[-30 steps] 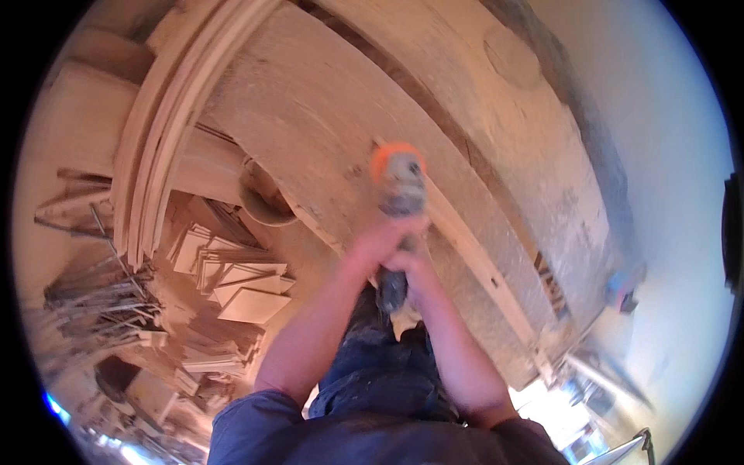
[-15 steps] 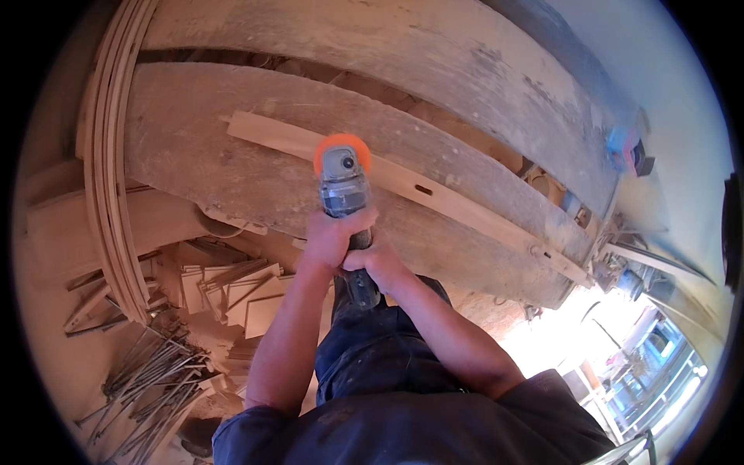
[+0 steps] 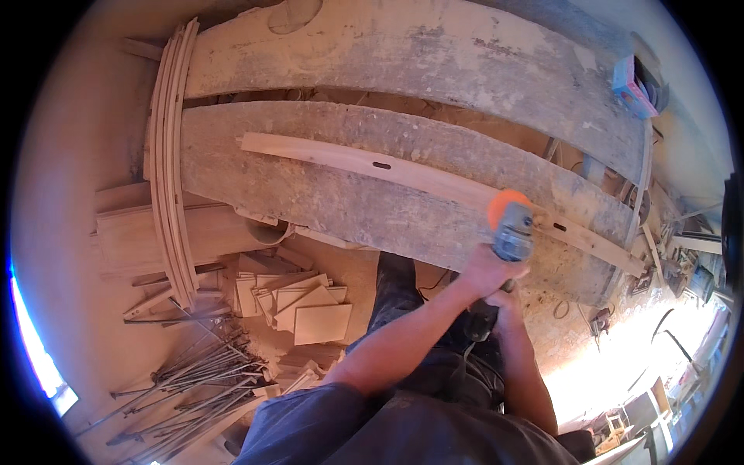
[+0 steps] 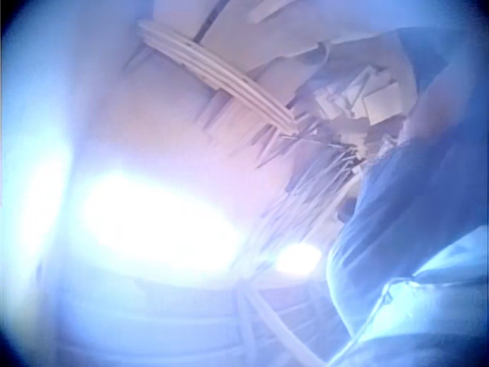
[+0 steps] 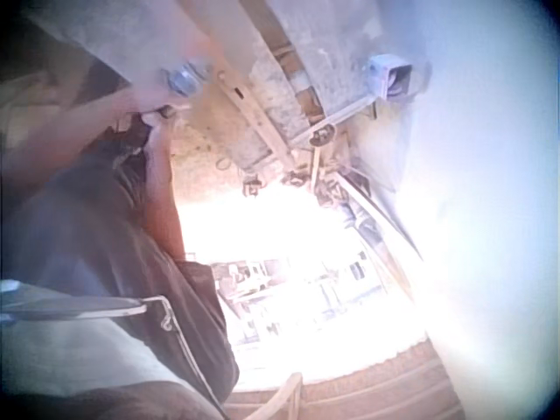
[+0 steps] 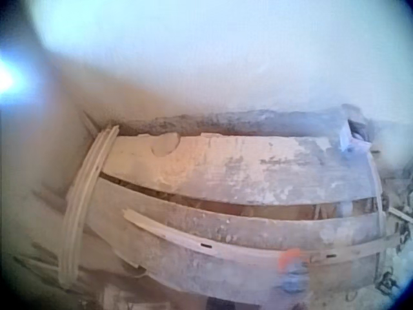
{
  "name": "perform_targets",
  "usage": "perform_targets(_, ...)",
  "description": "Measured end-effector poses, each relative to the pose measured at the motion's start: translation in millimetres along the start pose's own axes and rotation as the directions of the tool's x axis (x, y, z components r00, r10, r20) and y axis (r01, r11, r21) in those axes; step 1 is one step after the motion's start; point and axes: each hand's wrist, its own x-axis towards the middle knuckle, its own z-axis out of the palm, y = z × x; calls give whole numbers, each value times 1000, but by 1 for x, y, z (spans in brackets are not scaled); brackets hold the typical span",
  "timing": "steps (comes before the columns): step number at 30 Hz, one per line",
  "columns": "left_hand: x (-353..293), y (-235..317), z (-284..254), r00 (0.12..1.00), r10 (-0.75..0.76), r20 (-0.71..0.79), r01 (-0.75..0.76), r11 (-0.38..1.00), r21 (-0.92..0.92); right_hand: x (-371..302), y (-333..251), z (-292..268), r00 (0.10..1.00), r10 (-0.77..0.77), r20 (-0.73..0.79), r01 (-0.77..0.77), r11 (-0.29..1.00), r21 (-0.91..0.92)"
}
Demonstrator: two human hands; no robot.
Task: The person sands a piece of wood using an angle grinder and then stacks multiple sanded wood pieces together.
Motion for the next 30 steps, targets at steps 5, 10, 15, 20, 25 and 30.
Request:
perform_targets(5,-8,3,-26,991,-134,8,132,983,130,8,28,4,1000,27,5,-26,998,-65)
perform_targets(10,-18,-37,-182,961,25,-276,-119,937,-328,69,57,144,951,102,293,2,942,-335)
perform_targets(15,-29,-32,-238,945,-99,-312,-52,896,-442,88,67,196,943,206,262,-81,904,-420)
perform_targets(20,-40,-38,-143,969,-6,-245,-31,989,-146,24,51,124,973,172,155,-140,970,-200)
perform_targets(25,-38,-61,-192,932,-141,-334,50,962,-267,56,79,158,961,191,199,-113,930,-351)
perform_targets(30,-52,-33,-198,941,-85,-328,-40,934,-355,61,85,167,952,244,184,-175,929,-327)
